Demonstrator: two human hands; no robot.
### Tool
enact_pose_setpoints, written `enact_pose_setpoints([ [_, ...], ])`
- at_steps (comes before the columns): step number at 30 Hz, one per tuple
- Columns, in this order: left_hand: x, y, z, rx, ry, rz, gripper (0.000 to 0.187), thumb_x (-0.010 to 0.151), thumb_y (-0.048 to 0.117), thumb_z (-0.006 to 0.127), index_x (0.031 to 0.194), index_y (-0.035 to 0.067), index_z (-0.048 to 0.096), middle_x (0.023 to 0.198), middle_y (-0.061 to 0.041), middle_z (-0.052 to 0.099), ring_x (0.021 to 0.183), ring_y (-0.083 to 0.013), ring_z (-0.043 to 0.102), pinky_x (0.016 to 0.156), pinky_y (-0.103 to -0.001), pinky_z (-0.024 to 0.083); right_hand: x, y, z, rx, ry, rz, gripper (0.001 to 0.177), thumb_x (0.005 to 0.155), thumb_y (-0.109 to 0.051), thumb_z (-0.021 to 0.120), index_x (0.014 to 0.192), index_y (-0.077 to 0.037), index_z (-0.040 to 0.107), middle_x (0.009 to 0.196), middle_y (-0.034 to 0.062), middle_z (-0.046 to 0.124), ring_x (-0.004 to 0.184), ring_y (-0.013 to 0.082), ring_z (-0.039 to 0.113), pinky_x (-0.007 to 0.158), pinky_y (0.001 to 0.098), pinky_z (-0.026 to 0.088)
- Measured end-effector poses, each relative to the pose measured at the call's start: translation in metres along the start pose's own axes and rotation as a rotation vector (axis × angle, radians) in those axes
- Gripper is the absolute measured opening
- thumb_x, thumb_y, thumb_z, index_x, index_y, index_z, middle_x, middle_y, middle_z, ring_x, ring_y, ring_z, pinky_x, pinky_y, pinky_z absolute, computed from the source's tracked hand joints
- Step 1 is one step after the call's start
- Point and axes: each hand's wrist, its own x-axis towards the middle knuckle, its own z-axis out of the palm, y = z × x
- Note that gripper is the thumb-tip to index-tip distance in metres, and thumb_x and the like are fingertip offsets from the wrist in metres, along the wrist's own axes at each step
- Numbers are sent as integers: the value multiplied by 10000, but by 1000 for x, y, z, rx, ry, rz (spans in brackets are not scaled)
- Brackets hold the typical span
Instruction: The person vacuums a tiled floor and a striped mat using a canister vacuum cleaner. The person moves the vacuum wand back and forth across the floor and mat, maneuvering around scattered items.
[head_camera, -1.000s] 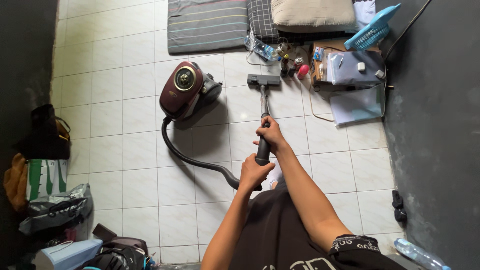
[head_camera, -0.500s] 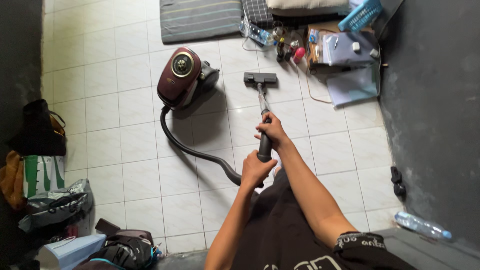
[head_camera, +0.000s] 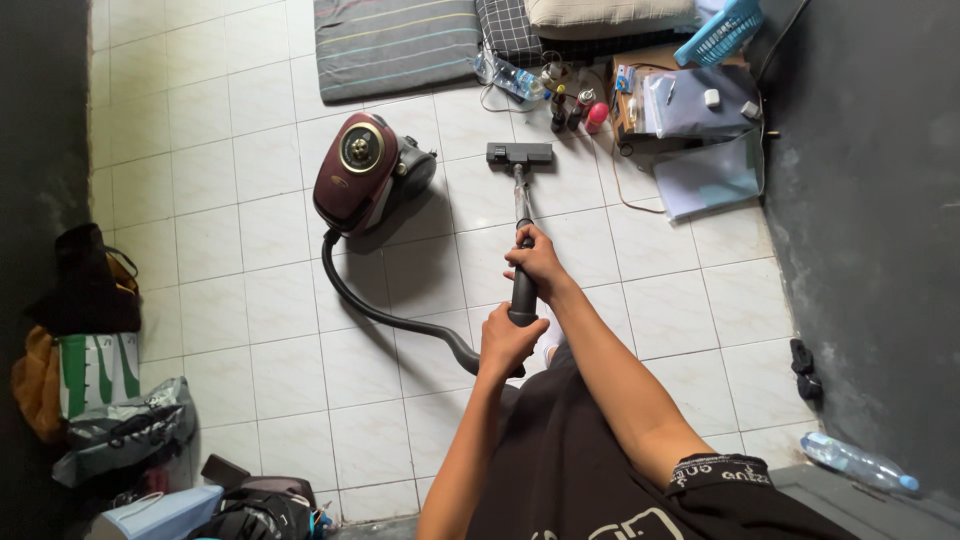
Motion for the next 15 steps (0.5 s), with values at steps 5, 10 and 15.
enact_pose_setpoints([
  [5, 33, 32, 14, 8, 10, -19, 369, 685, 316, 758, 866, 23, 626, 632, -96, 695, 543, -182, 693, 528, -350, 568, 30, -29, -16, -4, 13, 7, 307, 778, 58, 665, 935, -140, 491, 882, 10, 537, 751, 139, 610, 658, 389, 630],
  [10, 64, 58, 31, 36, 27, -26, 376, 690, 311, 764, 865, 11, 618, 629, -95, 693, 534, -182, 694, 536, -345, 570, 60, -45, -33, 7, 15, -16, 293, 760, 64, 668, 918, -117, 500, 850, 31, 544, 718, 137, 602, 618, 353, 611],
  [15, 87, 80, 42, 26, 43, -60, 373, 687, 301, 763, 873, 11, 619, 638, -101, 691, 530, -192, 686, 533, -358, 562, 82, -63, -46, -21, 11, 3, 266, 775, 44, 662, 920, -110, 502, 838, 31, 546, 700, 127, 592, 599, 311, 601],
])
